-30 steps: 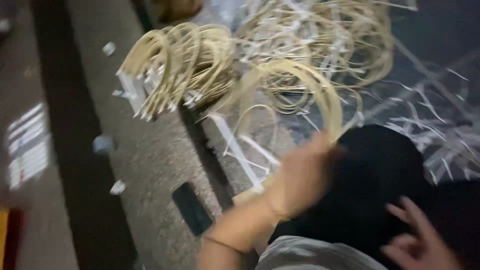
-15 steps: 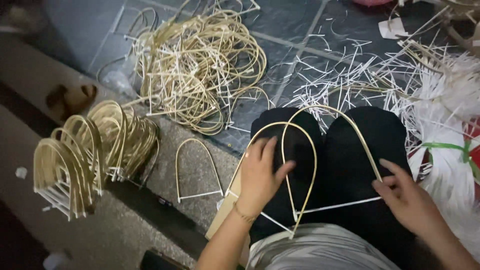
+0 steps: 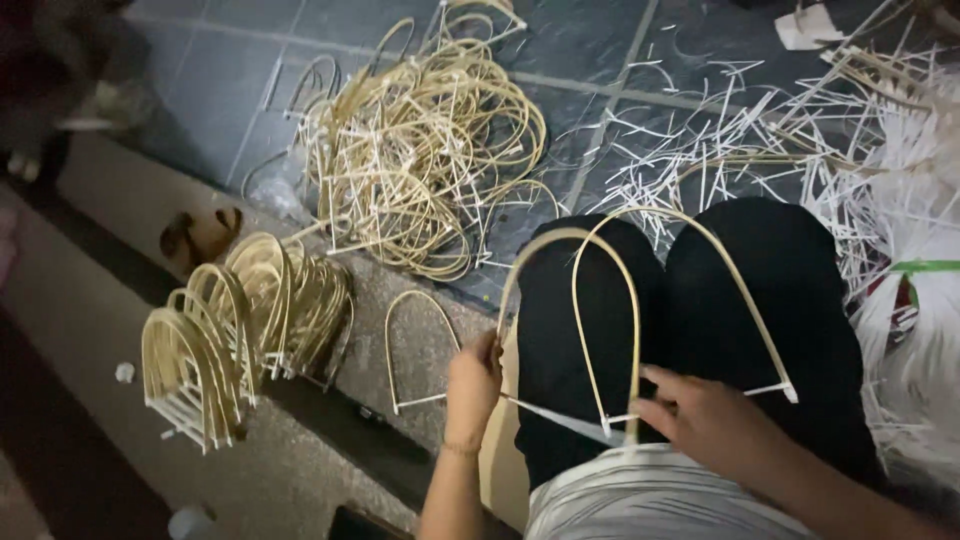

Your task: The person picks up a wooden frame and wraps white tape around its base before securing two white tubes to it with more tape. After cutting the excess tape with shears, they set the piece aside and repeat the process with a new frame.

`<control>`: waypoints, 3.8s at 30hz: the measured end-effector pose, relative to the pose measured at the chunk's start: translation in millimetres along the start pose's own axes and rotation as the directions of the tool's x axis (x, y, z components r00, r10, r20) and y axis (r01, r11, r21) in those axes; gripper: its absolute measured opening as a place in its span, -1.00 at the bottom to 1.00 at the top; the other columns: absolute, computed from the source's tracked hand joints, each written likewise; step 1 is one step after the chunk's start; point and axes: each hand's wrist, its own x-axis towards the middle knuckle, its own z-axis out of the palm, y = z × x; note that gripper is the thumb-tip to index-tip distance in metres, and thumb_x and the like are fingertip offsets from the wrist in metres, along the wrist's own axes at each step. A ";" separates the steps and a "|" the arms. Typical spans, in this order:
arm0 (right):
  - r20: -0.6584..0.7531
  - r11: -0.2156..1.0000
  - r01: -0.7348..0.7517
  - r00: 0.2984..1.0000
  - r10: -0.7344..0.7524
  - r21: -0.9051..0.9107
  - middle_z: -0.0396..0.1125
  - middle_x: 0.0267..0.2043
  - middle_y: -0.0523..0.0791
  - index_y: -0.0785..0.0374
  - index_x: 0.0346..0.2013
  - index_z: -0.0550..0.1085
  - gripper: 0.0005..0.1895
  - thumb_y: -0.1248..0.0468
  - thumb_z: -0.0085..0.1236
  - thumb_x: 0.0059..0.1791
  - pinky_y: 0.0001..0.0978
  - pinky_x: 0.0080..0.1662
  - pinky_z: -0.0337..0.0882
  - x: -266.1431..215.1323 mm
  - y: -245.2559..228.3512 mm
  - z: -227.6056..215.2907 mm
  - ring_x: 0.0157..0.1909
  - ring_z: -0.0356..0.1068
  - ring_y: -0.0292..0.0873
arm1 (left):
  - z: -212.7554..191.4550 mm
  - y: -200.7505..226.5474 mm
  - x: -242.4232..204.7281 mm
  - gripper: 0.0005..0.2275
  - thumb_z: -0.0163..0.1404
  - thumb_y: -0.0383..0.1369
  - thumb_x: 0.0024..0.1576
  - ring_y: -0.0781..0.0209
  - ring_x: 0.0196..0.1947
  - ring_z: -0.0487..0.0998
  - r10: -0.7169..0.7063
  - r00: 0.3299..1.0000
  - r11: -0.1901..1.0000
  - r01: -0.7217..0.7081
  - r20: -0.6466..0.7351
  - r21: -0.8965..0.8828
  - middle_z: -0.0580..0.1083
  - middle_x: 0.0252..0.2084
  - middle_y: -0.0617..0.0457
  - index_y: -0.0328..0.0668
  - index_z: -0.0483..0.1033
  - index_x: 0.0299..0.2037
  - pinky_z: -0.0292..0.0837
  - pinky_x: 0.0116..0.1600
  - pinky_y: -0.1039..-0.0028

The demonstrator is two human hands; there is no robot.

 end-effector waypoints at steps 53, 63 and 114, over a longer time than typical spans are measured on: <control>-0.506 0.999 -0.001 0.862 0.028 0.053 0.49 -0.20 0.00 0.25 0.27 0.36 -0.49 0.25 0.15 0.02 -0.24 -0.26 0.51 -44.2 64.6 -22.2 -0.28 0.54 -0.08 | -7.7 138.7 -15.7 -0.66 0.03 -0.55 0.18 -0.13 -0.13 0.57 0.029 0.989 0.967 0.009 0.144 -0.253 0.50 -0.10 -0.21 -0.35 0.46 0.19 0.50 -0.01 0.28; -0.530 0.990 0.071 0.848 0.003 0.118 0.48 -0.25 -0.05 0.22 0.30 0.36 -0.43 0.24 0.21 0.00 -0.33 -0.33 0.47 -38.9 84.7 -16.6 -0.39 0.48 -0.18 | -9.7 133.7 -16.2 -0.66 0.06 -0.53 0.17 -0.09 -0.16 0.58 0.055 0.992 0.963 -0.022 0.115 -0.267 0.52 -0.13 -0.19 -0.34 0.48 0.18 0.50 -0.04 0.28; -0.349 0.939 0.151 0.936 -0.036 0.308 0.49 -0.10 0.00 0.35 0.07 0.43 -0.64 0.31 0.13 0.00 -0.32 -0.09 0.59 -53.3 64.6 -14.5 -0.08 0.55 -0.17 | -21.8 72.3 -16.1 -0.69 0.04 -0.65 0.25 0.42 -0.13 0.44 0.053 0.812 0.444 0.502 0.581 -0.742 0.42 -0.16 0.18 -0.32 0.40 0.19 0.42 0.04 0.58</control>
